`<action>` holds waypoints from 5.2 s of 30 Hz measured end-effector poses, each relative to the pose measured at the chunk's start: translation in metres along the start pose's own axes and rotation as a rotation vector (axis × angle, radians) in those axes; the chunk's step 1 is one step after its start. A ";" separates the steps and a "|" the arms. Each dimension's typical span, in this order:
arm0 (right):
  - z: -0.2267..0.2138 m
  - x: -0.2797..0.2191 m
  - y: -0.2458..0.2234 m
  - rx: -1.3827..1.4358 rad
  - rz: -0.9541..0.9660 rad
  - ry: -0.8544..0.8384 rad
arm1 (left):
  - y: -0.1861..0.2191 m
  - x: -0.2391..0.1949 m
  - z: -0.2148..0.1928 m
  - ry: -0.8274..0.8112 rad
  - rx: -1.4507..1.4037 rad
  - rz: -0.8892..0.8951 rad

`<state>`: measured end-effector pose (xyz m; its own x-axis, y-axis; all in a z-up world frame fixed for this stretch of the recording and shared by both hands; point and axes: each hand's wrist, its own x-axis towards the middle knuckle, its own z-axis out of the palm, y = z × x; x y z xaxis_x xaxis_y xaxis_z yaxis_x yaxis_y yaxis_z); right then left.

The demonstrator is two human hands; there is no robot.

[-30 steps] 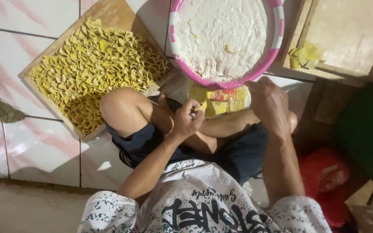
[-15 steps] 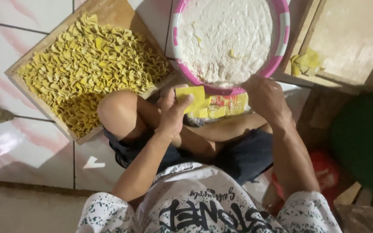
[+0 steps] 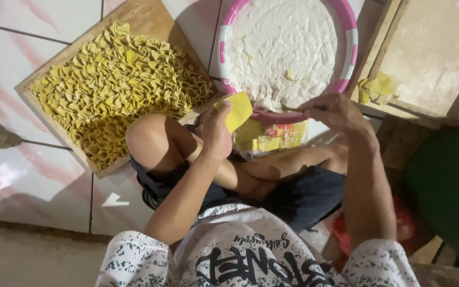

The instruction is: The person scoops a white paste from a pink basin using a fork and fills small yellow packets held in the left hand. The filled packets are placed into a plastic bag on the lap. The person sits cross-legged on a tiled floor next to a wooden tray of yellow items.

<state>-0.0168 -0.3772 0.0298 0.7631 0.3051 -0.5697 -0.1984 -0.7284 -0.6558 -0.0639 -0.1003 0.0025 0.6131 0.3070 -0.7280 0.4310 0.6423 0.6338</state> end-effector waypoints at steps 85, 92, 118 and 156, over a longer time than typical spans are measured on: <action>0.087 -0.063 0.017 0.090 -0.119 0.521 | -0.013 0.005 0.042 -0.135 -0.324 -0.051; 0.113 -0.061 -0.005 0.224 -0.162 0.517 | -0.032 -0.013 0.039 -0.162 -0.179 -0.022; 0.119 -0.060 0.033 0.437 -0.221 0.798 | -0.033 0.020 0.012 -0.377 -0.106 -0.249; 0.117 -0.030 -0.076 0.661 -0.454 0.740 | 0.053 0.018 -0.031 -0.792 0.704 0.663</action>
<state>-0.0967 -0.2587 0.0387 0.9858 -0.1438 0.0871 0.0731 -0.0999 -0.9923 -0.0504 -0.0392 0.0152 0.9716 -0.2363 -0.0130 -0.0023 -0.0644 0.9979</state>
